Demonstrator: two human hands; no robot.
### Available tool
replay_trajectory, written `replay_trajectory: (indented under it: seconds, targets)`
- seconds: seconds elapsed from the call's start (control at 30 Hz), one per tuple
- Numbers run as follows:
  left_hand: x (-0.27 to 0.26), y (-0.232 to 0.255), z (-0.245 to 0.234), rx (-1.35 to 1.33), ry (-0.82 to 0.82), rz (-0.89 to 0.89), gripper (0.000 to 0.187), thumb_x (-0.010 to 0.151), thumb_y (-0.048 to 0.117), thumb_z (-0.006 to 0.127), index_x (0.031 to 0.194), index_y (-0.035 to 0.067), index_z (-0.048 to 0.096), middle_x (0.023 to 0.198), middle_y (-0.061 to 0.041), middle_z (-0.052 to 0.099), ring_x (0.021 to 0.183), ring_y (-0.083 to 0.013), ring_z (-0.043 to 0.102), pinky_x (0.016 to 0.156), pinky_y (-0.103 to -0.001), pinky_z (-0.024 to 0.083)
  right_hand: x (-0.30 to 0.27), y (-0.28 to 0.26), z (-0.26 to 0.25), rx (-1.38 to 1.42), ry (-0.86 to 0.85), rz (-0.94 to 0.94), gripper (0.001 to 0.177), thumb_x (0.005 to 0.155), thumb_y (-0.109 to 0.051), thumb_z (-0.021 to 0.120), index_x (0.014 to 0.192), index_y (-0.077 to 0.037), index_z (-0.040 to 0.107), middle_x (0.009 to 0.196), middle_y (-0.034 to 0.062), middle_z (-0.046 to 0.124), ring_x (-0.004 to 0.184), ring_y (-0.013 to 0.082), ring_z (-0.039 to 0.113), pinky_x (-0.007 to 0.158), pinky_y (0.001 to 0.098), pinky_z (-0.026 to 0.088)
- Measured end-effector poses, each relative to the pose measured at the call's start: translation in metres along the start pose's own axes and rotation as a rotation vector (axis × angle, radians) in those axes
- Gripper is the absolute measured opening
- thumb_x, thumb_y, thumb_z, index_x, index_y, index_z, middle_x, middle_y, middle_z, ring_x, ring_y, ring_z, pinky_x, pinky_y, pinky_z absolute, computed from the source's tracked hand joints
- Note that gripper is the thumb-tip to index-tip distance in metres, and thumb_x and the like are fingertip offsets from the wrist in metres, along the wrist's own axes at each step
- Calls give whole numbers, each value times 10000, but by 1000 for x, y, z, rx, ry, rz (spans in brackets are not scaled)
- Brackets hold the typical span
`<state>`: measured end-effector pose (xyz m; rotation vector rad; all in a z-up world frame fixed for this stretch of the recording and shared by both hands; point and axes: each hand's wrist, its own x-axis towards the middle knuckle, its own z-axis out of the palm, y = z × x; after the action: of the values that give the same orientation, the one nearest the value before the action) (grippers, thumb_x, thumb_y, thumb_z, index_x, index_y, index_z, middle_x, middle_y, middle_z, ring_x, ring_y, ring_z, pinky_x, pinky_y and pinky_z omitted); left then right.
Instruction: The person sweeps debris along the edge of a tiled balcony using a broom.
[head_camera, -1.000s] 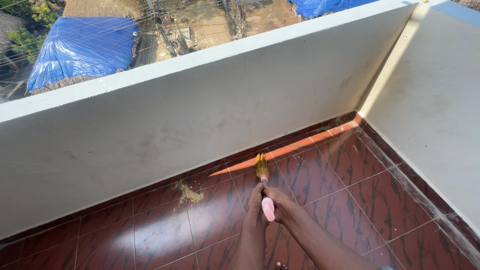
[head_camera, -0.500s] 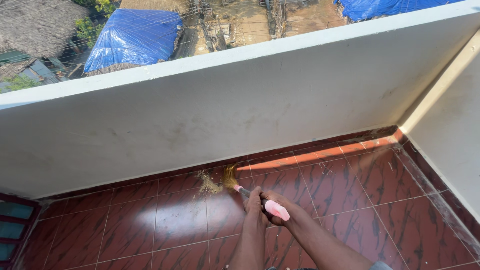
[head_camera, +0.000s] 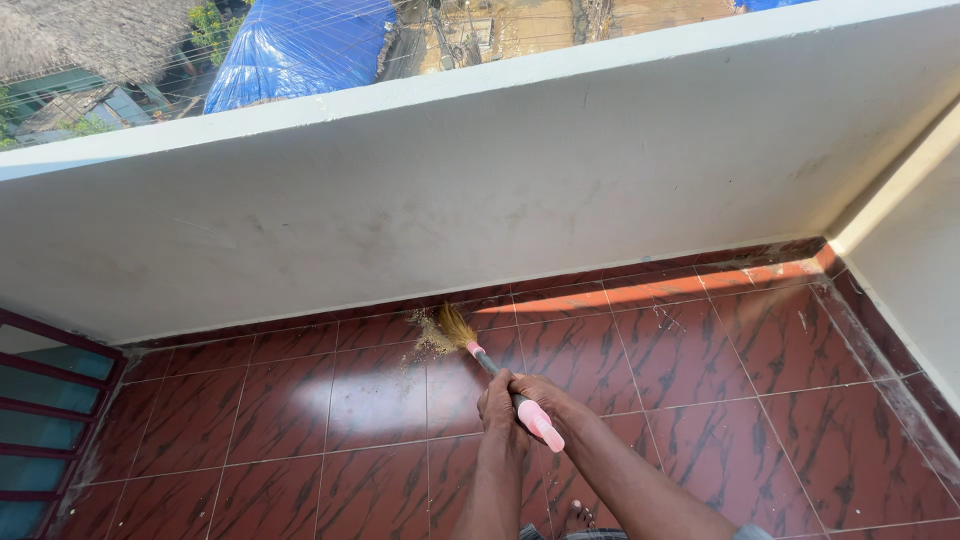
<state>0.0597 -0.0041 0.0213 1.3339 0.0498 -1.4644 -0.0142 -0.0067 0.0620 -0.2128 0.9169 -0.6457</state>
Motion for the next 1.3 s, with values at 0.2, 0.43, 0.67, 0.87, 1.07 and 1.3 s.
replay_trajectory:
  seconds: [0.2,0.43,0.67,0.87,1.07,1.3]
  targets:
    - [-5,8,24,146,-49,18,267,770,208,728,896,-16,654,883,-122,670,747,-245,660,661,-432,563,-14,-13,-17,98,1,-102,250,1031,-234,487,1051,-6,589,906,120,694,755,202,678,684,359,583]
    - [-27,-10,55,272,-163,-53,248,765,162,747,906,-24,662,873,-138,688,731,-242,673,658,-416,580,-44,-20,-40,211,39,-189,232,1024,-228,507,1039,-11,589,905,120,689,759,201,677,684,361,581]
    - [-59,-12,102,247,-283,-120,148,769,116,714,848,-3,673,798,-101,676,698,-217,665,605,-369,553,-68,-58,-54,337,115,-195,141,988,-158,545,973,-21,573,839,104,645,634,185,630,545,332,548]
    - [-73,-9,145,344,-438,-131,104,794,148,696,812,54,655,739,-56,625,572,-149,552,392,-281,368,-59,-96,-95,390,147,-307,84,955,-58,511,874,-41,529,720,68,566,422,128,451,325,275,336]
    - [-79,-46,191,340,-429,-217,231,851,203,745,989,40,654,868,-77,673,649,-152,617,448,-293,444,-82,-126,-129,350,200,-413,84,983,-90,520,905,-62,535,719,40,552,461,116,475,345,264,345]
    - [-76,-95,240,308,-520,-270,213,873,200,707,996,32,664,897,-75,688,808,-188,668,700,-368,560,-123,-162,-160,360,291,-470,145,997,-94,507,1061,22,566,931,134,661,751,213,685,674,369,612]
